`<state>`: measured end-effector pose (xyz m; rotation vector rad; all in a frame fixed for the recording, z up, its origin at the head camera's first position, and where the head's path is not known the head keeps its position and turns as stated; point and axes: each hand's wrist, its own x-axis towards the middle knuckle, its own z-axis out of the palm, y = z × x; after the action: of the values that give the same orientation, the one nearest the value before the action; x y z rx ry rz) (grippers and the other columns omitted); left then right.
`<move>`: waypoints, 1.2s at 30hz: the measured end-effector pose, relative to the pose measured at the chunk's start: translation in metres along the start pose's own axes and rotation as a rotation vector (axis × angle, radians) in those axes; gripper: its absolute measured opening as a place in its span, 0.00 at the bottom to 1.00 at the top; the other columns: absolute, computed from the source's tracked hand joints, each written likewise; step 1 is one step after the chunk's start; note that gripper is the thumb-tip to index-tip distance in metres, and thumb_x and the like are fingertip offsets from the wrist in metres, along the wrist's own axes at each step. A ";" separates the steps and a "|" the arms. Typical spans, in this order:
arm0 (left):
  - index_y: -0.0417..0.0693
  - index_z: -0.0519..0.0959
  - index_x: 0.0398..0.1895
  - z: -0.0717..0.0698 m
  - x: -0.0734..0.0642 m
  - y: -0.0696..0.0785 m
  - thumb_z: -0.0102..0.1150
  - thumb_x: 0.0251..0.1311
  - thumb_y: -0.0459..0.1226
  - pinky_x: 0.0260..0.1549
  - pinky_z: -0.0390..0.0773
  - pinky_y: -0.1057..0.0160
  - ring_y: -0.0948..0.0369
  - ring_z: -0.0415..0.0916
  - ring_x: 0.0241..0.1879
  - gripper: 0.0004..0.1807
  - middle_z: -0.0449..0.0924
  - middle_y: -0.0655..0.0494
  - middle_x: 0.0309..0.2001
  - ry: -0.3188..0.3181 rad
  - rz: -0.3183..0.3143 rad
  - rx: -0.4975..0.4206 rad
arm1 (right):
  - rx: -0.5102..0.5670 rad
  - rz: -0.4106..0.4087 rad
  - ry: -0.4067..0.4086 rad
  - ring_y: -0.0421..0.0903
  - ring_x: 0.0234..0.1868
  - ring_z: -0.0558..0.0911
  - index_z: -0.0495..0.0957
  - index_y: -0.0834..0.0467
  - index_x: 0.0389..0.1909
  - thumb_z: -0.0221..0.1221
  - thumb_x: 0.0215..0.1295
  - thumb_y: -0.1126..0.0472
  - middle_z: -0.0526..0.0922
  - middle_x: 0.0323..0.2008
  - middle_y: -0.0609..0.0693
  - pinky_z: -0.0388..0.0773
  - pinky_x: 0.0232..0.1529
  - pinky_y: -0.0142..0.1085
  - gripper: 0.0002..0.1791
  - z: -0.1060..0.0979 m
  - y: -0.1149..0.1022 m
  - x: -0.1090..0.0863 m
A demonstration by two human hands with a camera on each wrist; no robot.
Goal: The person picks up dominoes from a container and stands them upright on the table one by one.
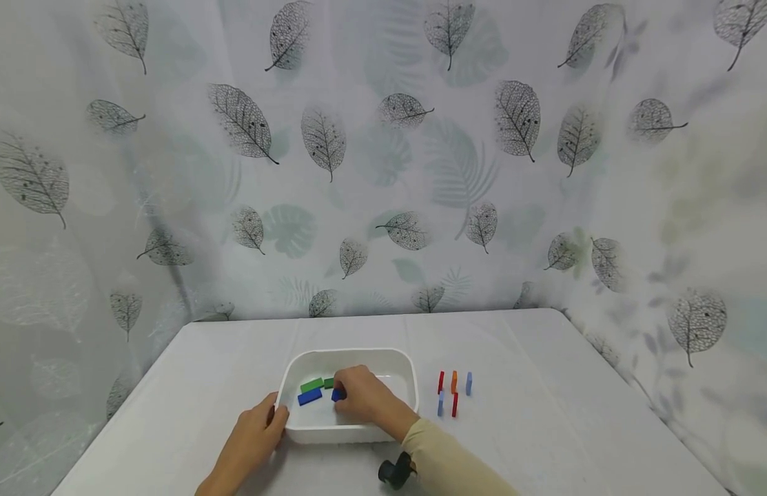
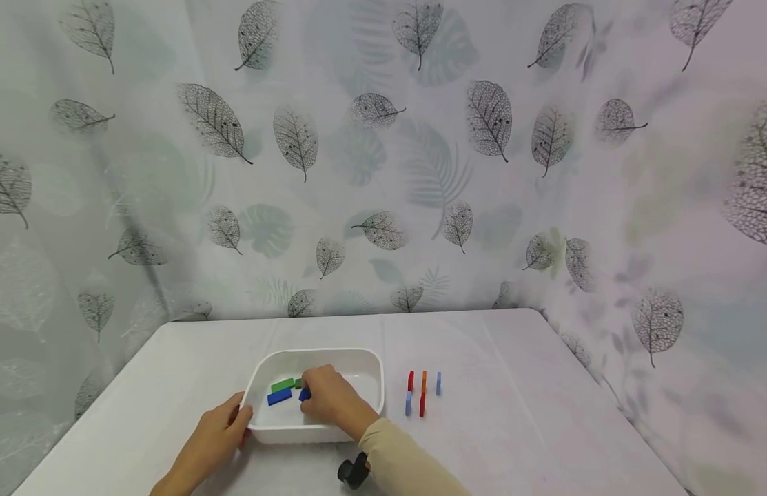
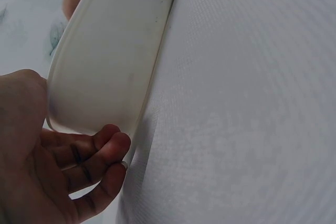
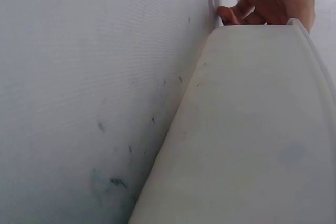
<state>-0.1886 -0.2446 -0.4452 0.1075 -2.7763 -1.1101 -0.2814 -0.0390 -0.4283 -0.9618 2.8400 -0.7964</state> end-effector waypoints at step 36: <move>0.36 0.76 0.59 -0.001 0.001 -0.001 0.49 0.75 0.38 0.25 0.72 0.60 0.60 0.70 0.23 0.17 0.73 0.58 0.22 -0.012 -0.003 0.011 | 0.276 -0.131 0.238 0.37 0.33 0.79 0.84 0.57 0.40 0.71 0.60 0.65 0.81 0.31 0.41 0.78 0.34 0.30 0.08 -0.044 0.012 -0.035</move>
<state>-0.1897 -0.2463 -0.4454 0.1070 -2.7942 -1.0999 -0.2684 0.0098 -0.4004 -1.0833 2.7672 -1.3601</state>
